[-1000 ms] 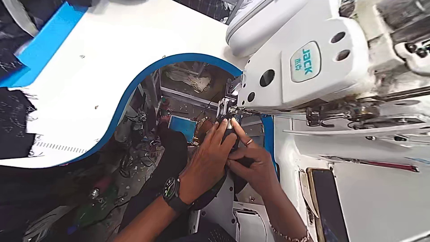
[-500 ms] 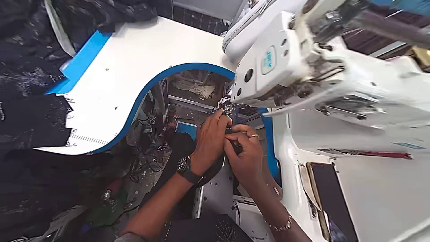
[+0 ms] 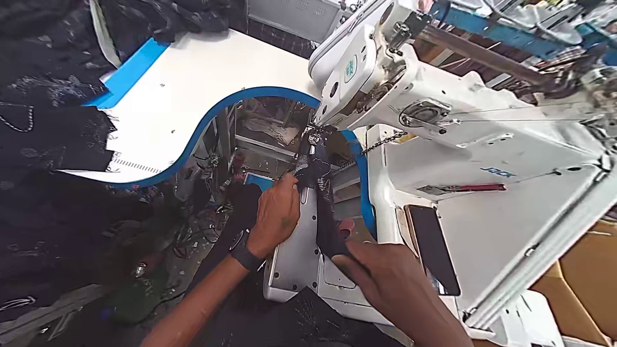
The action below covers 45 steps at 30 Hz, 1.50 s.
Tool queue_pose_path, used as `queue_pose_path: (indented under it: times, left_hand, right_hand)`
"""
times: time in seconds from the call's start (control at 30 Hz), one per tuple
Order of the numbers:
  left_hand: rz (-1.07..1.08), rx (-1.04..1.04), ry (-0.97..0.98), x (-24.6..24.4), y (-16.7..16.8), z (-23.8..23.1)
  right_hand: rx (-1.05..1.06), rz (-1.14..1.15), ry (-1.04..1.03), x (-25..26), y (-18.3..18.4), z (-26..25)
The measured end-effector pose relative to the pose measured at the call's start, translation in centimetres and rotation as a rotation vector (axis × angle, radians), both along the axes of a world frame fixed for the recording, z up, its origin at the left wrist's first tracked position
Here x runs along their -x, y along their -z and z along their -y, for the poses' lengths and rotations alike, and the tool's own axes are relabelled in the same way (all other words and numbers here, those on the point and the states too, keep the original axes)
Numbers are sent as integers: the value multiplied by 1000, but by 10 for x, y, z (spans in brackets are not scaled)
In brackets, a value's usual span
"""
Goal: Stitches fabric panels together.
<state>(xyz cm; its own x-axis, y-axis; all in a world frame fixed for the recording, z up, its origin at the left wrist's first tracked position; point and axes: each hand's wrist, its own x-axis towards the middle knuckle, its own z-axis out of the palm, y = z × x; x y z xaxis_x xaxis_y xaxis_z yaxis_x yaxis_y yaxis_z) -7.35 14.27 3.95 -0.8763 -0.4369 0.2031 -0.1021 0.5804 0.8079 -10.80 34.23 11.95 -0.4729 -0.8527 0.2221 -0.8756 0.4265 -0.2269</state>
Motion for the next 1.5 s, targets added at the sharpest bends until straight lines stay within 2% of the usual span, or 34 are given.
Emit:
queue_pose_path:
  times: [0.07, 0.2, 0.27, 0.33, 0.37, 0.43, 0.53, 0.6, 0.67, 0.77, 0.9, 0.97, 1.07, 1.17, 1.27, 1.33, 1.4, 1.5]
  left_hand:
    - [63, -67, -30, 2, 8, 8]
    - [106, -88, -204, -10, 50, 41]
    - [69, -190, -200, -26, 63, 44]
    - [-105, -331, -66, -35, 47, 30]
    - [-188, -337, 34, -38, 31, 19]
    - [-239, -143, 142, -48, 7, -8]
    - [-260, 88, 132, -44, 10, -14]
    - [-250, 114, 136, -43, 18, -12]
    - [-270, 98, 142, -37, 23, -10]
    - [-291, 89, 173, -20, 20, 1]
    - [-233, 42, 228, -16, 18, 3]
    - [-236, 47, 213, -12, 18, 6]
    - [-233, 2, 216, -15, 18, 5]
    - [-267, -55, 218, -10, 20, 2]
    - [-255, -48, 145, -1, 19, 6]
    - [-159, -72, 158, 1, 11, 9]
    - [-49, -95, 218, -15, 3, 2]
    - [-72, -63, 259, -19, 3, 12]
  right_hand:
    - [-69, 72, -33, -4, 8, 6]
    - [-105, 302, 63, 2, 27, -13]
    - [-74, 393, 104, -3, 35, -19]
    - [10, 427, 83, -3, 42, -21]
    - [43, 433, 68, -1, 43, -23]
    - [54, 420, 76, -4, 38, -31]
    - [-64, 165, 47, 0, 11, -16]
    - [-196, 47, -14, -21, -6, 10]
    - [-273, -27, -15, -36, 0, 33]
    - [-338, 63, 117, -24, -3, 40]
    - [-287, 146, 222, 3, -34, 14]
    - [-272, 197, 250, 12, -35, 11]
    - [-292, 251, 190, 11, -32, 12]
    - [-361, 170, 69, -5, -24, 35]
    - [-538, 169, 179, -19, -8, 55]
    - [-571, 129, 216, -13, -22, 60]
    - [-564, 69, 160, -13, -40, 56]
    - [-631, 229, 118, -4, -31, 62]
